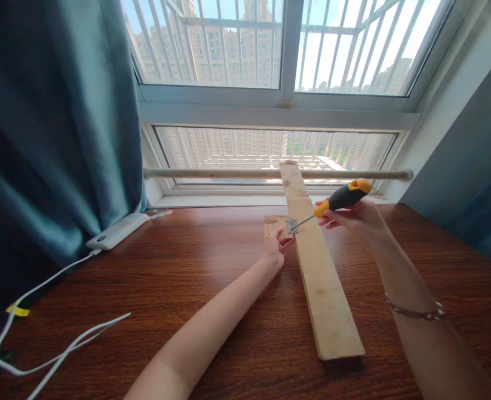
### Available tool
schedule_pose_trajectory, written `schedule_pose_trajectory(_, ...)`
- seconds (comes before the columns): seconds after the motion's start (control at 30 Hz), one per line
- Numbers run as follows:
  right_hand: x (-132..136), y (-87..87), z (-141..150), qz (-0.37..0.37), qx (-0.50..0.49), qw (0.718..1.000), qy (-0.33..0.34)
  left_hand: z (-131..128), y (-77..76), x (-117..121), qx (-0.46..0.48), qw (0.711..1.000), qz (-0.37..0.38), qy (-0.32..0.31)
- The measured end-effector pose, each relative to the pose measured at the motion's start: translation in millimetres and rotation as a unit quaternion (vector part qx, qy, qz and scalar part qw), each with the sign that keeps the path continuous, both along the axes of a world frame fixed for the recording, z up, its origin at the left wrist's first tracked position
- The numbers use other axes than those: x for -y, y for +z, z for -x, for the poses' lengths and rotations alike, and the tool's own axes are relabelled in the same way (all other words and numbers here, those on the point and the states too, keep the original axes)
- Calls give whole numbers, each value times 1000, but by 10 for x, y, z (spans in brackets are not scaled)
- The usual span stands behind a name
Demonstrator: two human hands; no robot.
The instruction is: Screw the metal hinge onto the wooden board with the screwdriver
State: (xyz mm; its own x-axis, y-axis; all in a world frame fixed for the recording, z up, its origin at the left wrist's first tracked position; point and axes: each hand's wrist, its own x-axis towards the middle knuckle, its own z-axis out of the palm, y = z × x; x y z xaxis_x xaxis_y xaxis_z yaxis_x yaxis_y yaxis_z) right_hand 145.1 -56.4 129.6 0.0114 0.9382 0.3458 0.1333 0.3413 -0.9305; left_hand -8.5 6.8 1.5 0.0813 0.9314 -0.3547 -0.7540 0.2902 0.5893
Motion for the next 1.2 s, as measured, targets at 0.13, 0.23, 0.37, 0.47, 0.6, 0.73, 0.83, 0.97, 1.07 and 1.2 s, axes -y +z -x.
schedule_pose_trajectory(0.13,-35,-80,49,-71,147,977,-139,2,-18,-12,7,1000,2,-7)
schedule_pose_trajectory(0.23,-55,-133,80,-101,217,945,-221,0,-20,-15,3,1000,5,-3)
schedule_pose_trajectory(0.37,-73,-141,120,-67,113,979,-154,-8,-16,-11,-1,1000,0,-1)
schedule_pose_trajectory(0.47,-56,-90,104,-12,-18,999,-47,-11,-12,-4,-3,1000,-2,-1)
schedule_pose_trajectory(0.6,4,-6,4,60,-71,994,54,-7,-11,-1,-5,1000,-2,-1)
schedule_pose_trajectory(0.73,6,11,-53,83,-51,994,46,-6,-22,-11,1,1000,-2,-1)
schedule_pose_trajectory(0.83,-46,-49,-5,48,11,998,-41,-8,-26,-15,9,1000,1,-3)
schedule_pose_trajectory(0.97,-121,-198,120,-42,117,962,-243,-12,-19,-16,8,1000,5,2)
schedule_pose_trajectory(1.07,-167,-282,181,-76,94,948,-294,-16,-22,-21,4,1000,10,7)
schedule_pose_trajectory(1.2,-209,-262,139,-64,-3,973,-224,-19,-37,-27,3,1000,6,7)
